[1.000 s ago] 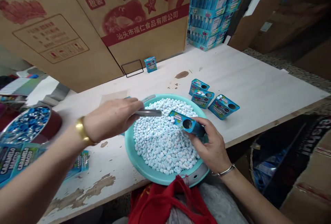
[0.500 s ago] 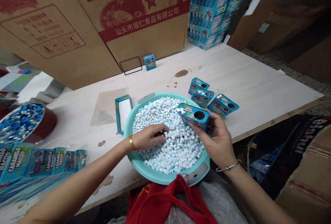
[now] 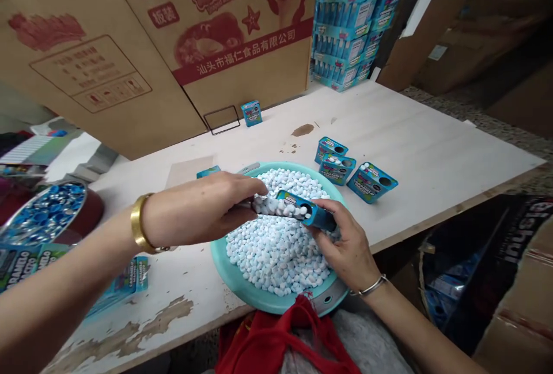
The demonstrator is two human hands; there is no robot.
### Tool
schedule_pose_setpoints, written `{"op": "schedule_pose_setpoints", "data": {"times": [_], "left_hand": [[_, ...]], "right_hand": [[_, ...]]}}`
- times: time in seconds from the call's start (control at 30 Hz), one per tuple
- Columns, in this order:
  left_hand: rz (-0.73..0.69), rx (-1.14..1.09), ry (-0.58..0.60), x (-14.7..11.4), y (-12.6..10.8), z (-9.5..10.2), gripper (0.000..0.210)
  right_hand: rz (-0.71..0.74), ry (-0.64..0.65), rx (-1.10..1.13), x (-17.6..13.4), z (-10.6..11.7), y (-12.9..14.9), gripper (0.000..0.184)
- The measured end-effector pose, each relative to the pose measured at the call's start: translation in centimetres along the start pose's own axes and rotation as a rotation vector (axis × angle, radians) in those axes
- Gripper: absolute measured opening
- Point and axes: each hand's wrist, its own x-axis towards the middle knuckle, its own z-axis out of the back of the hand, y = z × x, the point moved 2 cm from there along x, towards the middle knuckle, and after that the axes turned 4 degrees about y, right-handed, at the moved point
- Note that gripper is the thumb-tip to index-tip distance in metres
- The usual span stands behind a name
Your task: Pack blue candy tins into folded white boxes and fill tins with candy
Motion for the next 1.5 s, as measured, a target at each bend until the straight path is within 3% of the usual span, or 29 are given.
{"op": "schedule_pose_setpoints", "data": {"times": [0.2,0.33,0.5,0.63,0.73,0.83,0.93,1.03,1.13,1.3,1.5], "left_hand": [[0.100,0.251,0.125,1.6,-3.6,3.1,0.011],[0.046,0.164,0.088,1.9,-4.5,3.5,0.008],[0.047,0.036,-0.012,0.7,-3.4,3.9,0.021],[0.070,0.002,-0.109,-0.2,0.1,3.5,0.026],[0.183,-0.037,-0.179,0.0,4.0,-0.1,0.025],[0.287,-0.041,-0.120,1.5,6.5,-6.5,0.016],[0.216,-0.138,-0.057,3.4,6.0,-12.5,0.011],[0.133,-0.301,-0.090,4.3,4.5,-15.0,0.012],[0.086,-0.403,-0.105,3.4,4.1,-13.9,0.017],[0.019,-0.437,-0.157,-0.1,4.0,-7.9,0.022],[0.020,-0.121,-0.140,-1.2,0.3,-1.4,0.022]], "right_hand": [[-0.004,0.015,0.047,-0.3,-0.8,0.2,0.033],[-0.044,0.017,0.090,-0.5,-0.8,0.1,0.032],[-0.125,-0.008,0.174,-0.7,-0.8,-0.2,0.031],[-0.243,-0.027,0.365,-0.8,-0.9,-0.4,0.035],[-0.272,-0.064,0.413,-0.7,-0.4,-0.5,0.036],[-0.269,-0.112,0.381,-0.5,0.3,-0.7,0.038],[-0.275,-0.147,0.350,-0.3,0.9,-1.1,0.038],[-0.260,-0.181,0.325,-0.2,1.2,-1.6,0.039],[-0.250,-0.189,0.303,-0.2,1.4,-2.0,0.039],[-0.220,-0.165,0.152,-0.3,1.3,-2.0,0.036],[-0.058,-0.063,0.029,-0.1,0.4,-0.3,0.032]]}}
